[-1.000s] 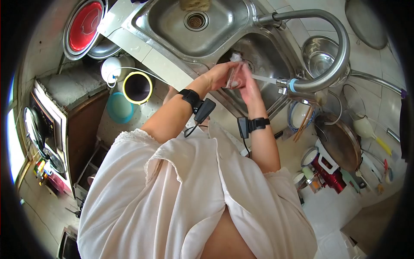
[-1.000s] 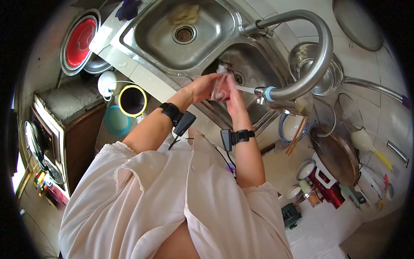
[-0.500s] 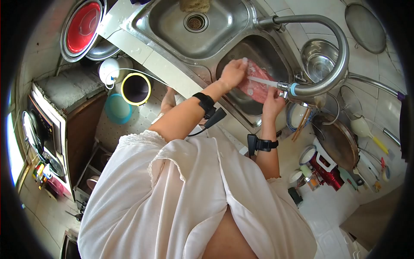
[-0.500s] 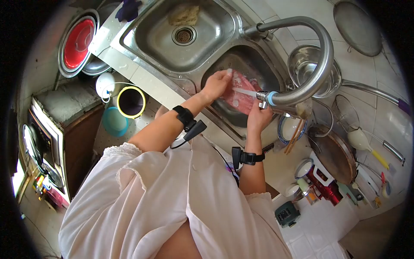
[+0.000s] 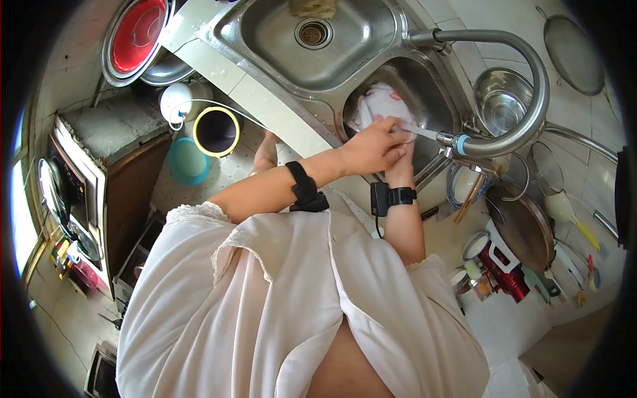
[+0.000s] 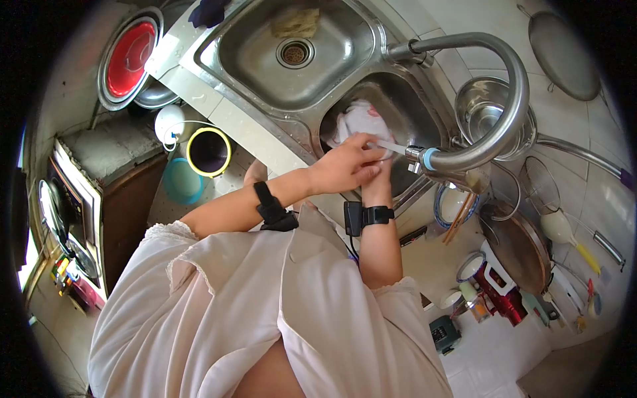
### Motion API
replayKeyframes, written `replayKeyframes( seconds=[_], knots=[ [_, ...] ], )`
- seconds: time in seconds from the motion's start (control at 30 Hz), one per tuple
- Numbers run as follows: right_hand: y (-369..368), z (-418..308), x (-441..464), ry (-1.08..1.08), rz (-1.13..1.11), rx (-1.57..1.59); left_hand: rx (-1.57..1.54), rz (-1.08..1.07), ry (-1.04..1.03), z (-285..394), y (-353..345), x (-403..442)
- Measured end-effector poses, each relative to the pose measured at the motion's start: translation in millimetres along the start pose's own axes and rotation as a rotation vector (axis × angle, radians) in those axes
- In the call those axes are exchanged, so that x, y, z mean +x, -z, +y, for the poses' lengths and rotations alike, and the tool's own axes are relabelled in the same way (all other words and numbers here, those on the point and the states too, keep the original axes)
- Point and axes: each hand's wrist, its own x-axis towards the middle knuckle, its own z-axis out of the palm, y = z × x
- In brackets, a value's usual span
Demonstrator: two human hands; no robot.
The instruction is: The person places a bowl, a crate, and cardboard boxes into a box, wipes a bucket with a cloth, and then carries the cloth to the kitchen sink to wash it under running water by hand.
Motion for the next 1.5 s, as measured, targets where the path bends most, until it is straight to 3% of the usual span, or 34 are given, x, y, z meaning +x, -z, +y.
replayKeyframes(
  seconds=[0.13,0.2,0.23,0.27,0.3,0.4,0.43,0.5,0.53,0.6,0.67,0.73,0.8,0.87,0.93,1.03,1.07,1.1,1.13,1.2,1.23,1.3,1.37,1.43,1.5],
  knots=[
    [1.6,-14.5,13.3,0.036,0.02,0.295,-0.361,-0.195,0.165,-20.0,13.4,-11.9],
    [1.9,-25.4,10.7,0.007,-0.07,0.332,-0.381,-0.047,0.458,-34.7,6.7,-14.5],
    [-8.5,-32.9,4.0,-0.005,-0.129,0.39,-0.198,0.111,0.408,-43.7,2.3,-9.1],
    [-12.4,-33.5,1.1,-0.004,-0.129,0.389,-0.198,0.112,0.407,-51.1,-5.1,-0.6],
    [-15.2,-32.9,-0.9,-0.021,-0.177,0.416,-0.499,0.114,0.723,-41.2,-1.6,13.6],
    [-32.9,-18.2,-15.1,-0.032,-0.187,0.414,-0.979,0.057,0.996,-62.1,-12.7,47.9],
    [-35.9,-14.4,-19.9,-0.025,-0.147,0.384,-1.15,0.032,0.954,-98.3,-30.5,55.4],
    [-18.2,-15.9,-22.3,-0.037,-0.092,0.247,-1.218,0.319,0.899,-101.2,-53.6,58.1],
    [-2.8,-16.6,-20.2,-0.05,-0.041,0.111,-1.22,0.319,0.899,-95.1,-53.6,55.5],
    [33.2,-17.8,-9.7,0.024,0.0,0.116,-0.594,0.342,0.872,-88.1,-47.1,47.4],
    [65.8,-16.9,8.6,0.146,0.18,-0.289,-0.401,0.412,0.876,-81.4,-33.5,40.6],
    [97.0,-11.0,23.5,0.127,0.165,-0.369,-1.141,0.352,1.054,-69.5,-16.7,39.5],
    [128.1,-6.5,41.6,-0.228,-0.031,-1.272,-1.233,0.321,0.986,-69.6,-21.4,40.0],
    [105.0,-5.6,32.0,-0.307,-0.012,-1.112,-1.333,0.247,0.985,-52.2,-26.5,44.7],
    [71.8,-2.9,21.8,-0.307,0.302,-0.491,-1.329,0.132,0.947,-44.7,-40.0,40.1],
    [69.4,18.0,58.4,-0.323,0.062,-0.141,-1.327,-0.01,0.921,-32.4,-33.4,34.3],
    [59.3,19.5,65.2,-0.322,-0.055,0.004,-1.269,0.147,0.86,-34.8,-32.0,32.1],
    [66.1,33.8,77.6,-0.264,0.121,-0.123,-1.206,0.3,0.795,-37.6,-29.2,30.4],
    [48.8,28.5,75.1,-0.262,0.12,-0.118,-1.201,0.298,0.794,-41.1,-21.9,30.1],
    [-0.9,15.0,68.7,0.223,0.15,-0.396,-1.173,0.305,0.995,-54.3,-7.8,36.8],
    [-27.9,6.9,50.7,0.312,0.181,-0.466,-1.164,0.308,1.063,-62.4,-4.1,41.6],
    [-47.1,20.6,26.7,0.39,0.135,-0.796,-1.64,0.352,1.042,-89.3,-12.2,54.6],
    [-56.9,24.3,6.4,0.571,0.131,-0.928,-1.676,0.242,0.921,-110.3,-17.7,61.3],
    [-56.7,17.8,-7.1,0.536,0.115,-0.925,-1.652,0.227,0.926,-106.4,-17.3,63.6],
    [-55.6,16.2,-5.5,0.504,0.101,-0.926,-1.43,0.275,0.78,-106.5,-21.0,69.3]
  ],
)
